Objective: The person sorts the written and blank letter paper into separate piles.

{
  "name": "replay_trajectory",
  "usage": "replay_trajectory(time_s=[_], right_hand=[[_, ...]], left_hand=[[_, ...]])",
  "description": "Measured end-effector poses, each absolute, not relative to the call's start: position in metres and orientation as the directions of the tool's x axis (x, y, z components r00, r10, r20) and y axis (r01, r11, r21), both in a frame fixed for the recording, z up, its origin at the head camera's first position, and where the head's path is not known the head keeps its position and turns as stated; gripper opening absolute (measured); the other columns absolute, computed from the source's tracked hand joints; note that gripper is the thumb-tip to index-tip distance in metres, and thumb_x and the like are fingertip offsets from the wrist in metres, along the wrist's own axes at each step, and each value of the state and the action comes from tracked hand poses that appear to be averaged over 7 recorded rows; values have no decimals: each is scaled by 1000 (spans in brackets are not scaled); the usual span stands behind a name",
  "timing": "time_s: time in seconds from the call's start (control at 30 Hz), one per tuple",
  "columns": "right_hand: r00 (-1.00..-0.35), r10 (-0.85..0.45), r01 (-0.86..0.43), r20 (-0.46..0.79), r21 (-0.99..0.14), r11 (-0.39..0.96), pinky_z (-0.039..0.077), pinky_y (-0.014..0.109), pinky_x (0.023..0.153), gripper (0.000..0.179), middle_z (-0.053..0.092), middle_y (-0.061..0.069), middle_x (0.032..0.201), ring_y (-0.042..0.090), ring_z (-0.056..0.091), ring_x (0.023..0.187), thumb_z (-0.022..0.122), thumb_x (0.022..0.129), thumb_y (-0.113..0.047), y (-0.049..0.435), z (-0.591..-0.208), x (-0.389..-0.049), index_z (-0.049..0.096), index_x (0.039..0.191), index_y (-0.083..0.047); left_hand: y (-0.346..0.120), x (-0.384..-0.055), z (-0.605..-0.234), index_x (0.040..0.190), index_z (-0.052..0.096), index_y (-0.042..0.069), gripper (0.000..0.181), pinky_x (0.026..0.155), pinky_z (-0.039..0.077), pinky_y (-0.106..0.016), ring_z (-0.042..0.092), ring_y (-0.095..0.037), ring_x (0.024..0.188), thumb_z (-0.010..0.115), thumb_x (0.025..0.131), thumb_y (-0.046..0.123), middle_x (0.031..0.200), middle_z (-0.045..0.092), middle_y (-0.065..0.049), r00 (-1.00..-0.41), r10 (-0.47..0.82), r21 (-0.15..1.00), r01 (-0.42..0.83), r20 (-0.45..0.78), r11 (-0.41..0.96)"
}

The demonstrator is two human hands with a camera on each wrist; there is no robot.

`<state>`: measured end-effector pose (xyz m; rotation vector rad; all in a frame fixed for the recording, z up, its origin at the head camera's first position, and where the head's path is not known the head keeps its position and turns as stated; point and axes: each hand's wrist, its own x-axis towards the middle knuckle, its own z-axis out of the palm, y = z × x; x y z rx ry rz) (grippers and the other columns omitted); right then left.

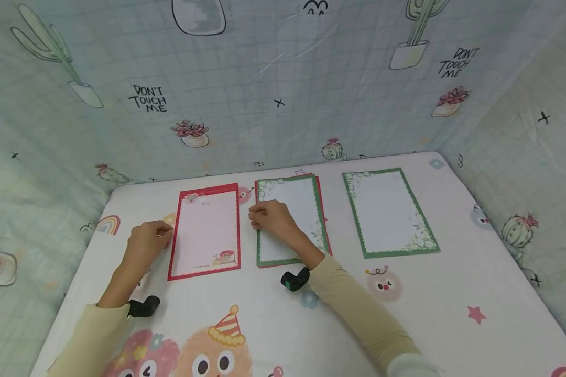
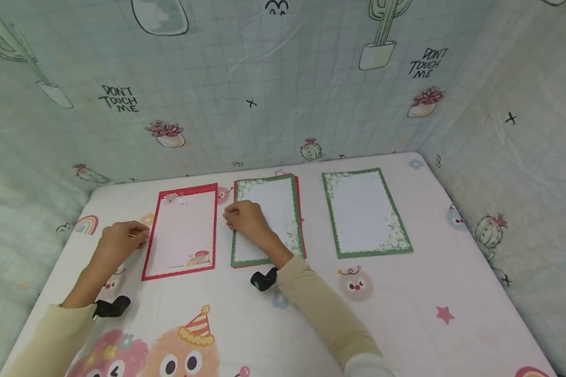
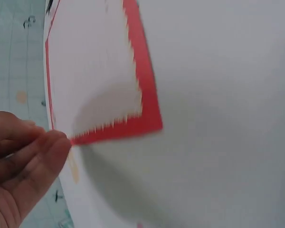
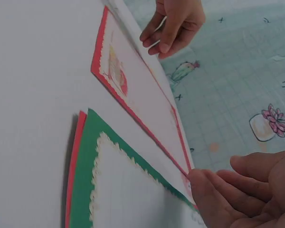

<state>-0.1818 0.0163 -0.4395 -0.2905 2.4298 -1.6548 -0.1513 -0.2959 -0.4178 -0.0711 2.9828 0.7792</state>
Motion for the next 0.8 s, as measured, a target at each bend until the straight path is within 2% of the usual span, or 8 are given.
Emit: replay_trajectory(time_s=[0.17,0.33,0.5,0.7,0.8], right_hand=[[-967,-257,-121,7,-893,433,59,25,79,26,76,9,101,21,74,89,64,102,-16,51,-431,-178,73,122,-2],[-972,-231,-139,35,-881,452,60,32,85,24,75,11,114,23,73,98,64,102,-13,86,-427,-170,73,121,-2],[-985,-166,-124,48,-866,485,58,38,88,23,73,9,119,23,70,104,62,102,-13,119,-432,-161,73,121,-5],[-997,-78,-57,16,-838,543,55,43,93,24,72,10,123,27,66,114,63,101,-14,148,-440,-150,72,122,-6],[-999,-45,-2,-28,-821,570,55,45,94,27,71,11,124,30,65,116,61,102,-15,159,-442,-144,70,126,-6]], left_hand=[[-271,-148,-420,114,70,-7,24,64,53,-25,65,-24,75,65,100,13,89,73,-16,-999,36,548,20,-19,836],[-245,-148,-424,114,71,-5,24,71,57,-26,70,-23,78,66,100,13,95,75,-15,-992,127,637,84,-22,766],[-218,-148,-429,119,70,-3,27,85,61,-39,75,-25,85,65,101,17,103,75,-16,-982,178,735,69,-71,675],[-190,-150,-439,123,66,-4,30,82,62,-35,76,-26,89,64,102,18,107,73,-18,-965,223,842,6,-136,540],[-178,-150,-442,125,65,-3,32,83,61,-35,74,-27,94,65,101,19,110,73,-17,-965,224,845,3,-139,535]])
